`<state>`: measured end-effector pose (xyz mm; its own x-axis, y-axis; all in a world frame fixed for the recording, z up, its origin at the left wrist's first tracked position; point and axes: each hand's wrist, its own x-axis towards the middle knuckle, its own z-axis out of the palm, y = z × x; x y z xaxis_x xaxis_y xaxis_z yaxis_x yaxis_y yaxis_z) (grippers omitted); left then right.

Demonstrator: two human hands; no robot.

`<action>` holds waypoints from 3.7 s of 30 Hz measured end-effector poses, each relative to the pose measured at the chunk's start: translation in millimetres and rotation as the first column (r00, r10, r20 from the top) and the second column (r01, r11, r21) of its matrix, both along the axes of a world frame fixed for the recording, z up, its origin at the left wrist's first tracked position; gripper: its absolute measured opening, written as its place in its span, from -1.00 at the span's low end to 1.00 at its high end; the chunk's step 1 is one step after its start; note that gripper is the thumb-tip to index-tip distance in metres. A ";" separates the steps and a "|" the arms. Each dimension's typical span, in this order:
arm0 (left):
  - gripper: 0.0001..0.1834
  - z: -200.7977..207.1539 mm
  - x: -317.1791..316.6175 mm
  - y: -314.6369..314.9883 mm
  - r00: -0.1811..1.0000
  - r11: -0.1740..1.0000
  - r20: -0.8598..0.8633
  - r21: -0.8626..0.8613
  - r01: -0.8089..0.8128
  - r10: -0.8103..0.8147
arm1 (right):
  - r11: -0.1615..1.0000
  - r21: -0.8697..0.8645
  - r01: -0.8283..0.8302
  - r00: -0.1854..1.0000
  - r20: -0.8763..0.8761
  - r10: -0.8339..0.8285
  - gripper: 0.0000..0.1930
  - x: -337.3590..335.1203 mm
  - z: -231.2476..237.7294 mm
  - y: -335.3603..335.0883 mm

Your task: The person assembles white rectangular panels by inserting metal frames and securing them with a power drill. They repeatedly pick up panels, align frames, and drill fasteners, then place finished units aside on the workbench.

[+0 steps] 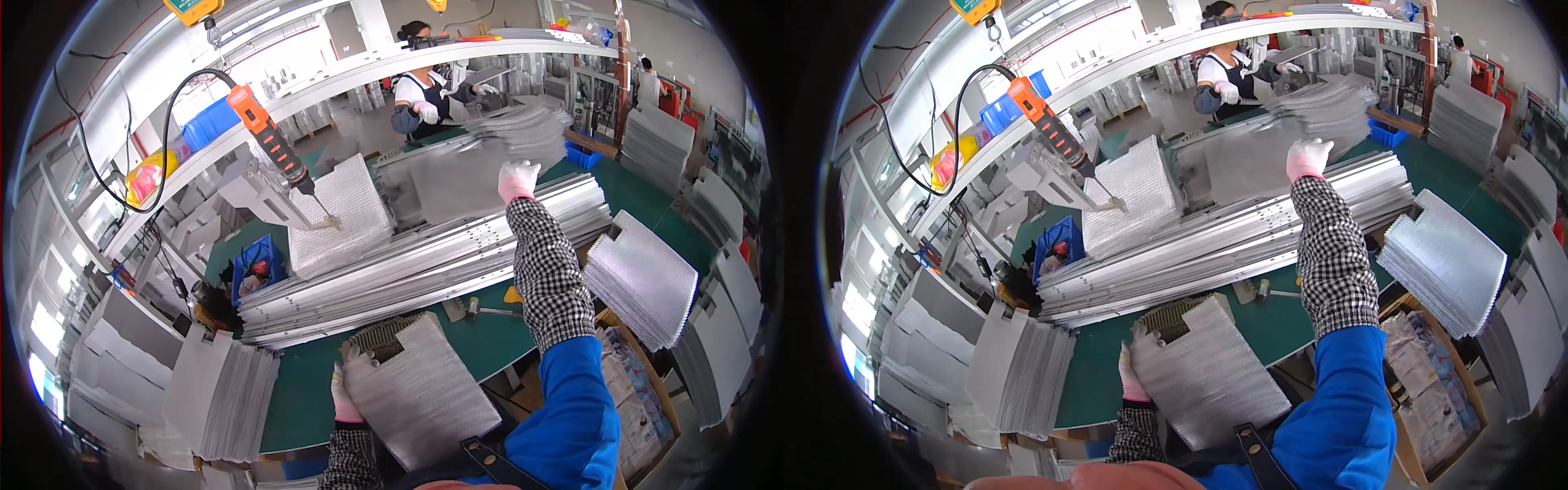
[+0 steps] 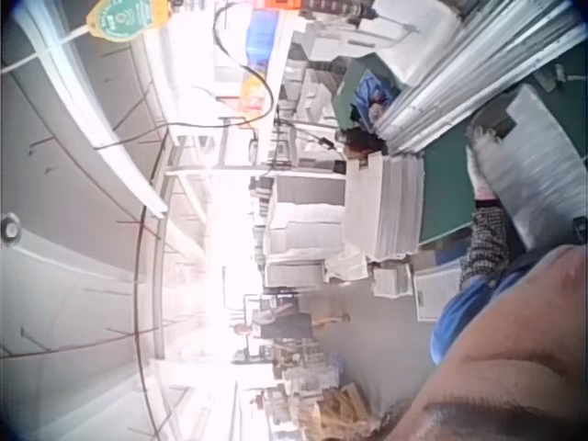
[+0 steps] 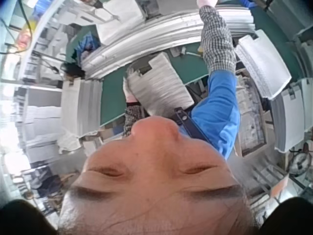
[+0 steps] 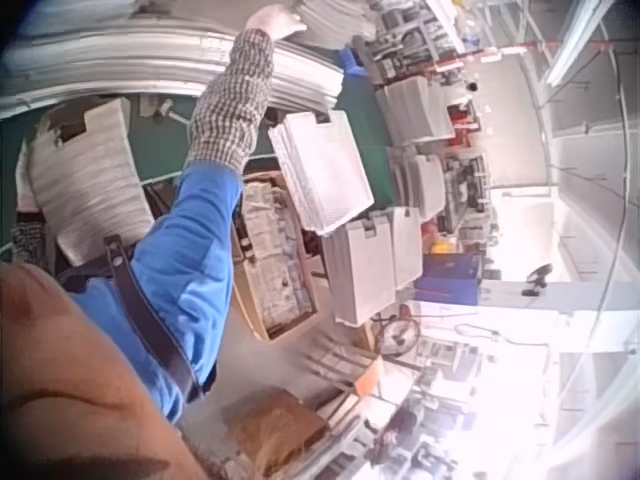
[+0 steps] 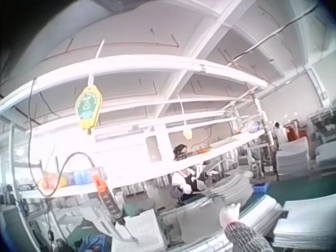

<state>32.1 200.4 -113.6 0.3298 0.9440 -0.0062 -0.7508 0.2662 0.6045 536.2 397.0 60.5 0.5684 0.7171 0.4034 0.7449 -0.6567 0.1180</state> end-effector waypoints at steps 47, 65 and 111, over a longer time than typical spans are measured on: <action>-0.29 -1.6 -11.4 -2.7 1.000 1.000 0.023 0.026 0.014 -0.015 | 0.639 0.740 0.212 -0.016 -0.651 0.759 -0.64 66.9 29.2 -30.6; -0.23 -12.4 -10.0 3.6 1.000 1.000 0.022 0.000 0.002 -0.002 | 0.580 0.803 0.141 -0.423 -0.480 0.768 -0.64 -77.7 -132.9 -311.9; -0.23 -16.6 -13.4 4.6 1.000 0.998 -0.018 0.065 -0.008 0.010 | 0.969 0.183 -0.166 0.824 -0.515 0.238 -0.24 194.9 -123.4 -380.1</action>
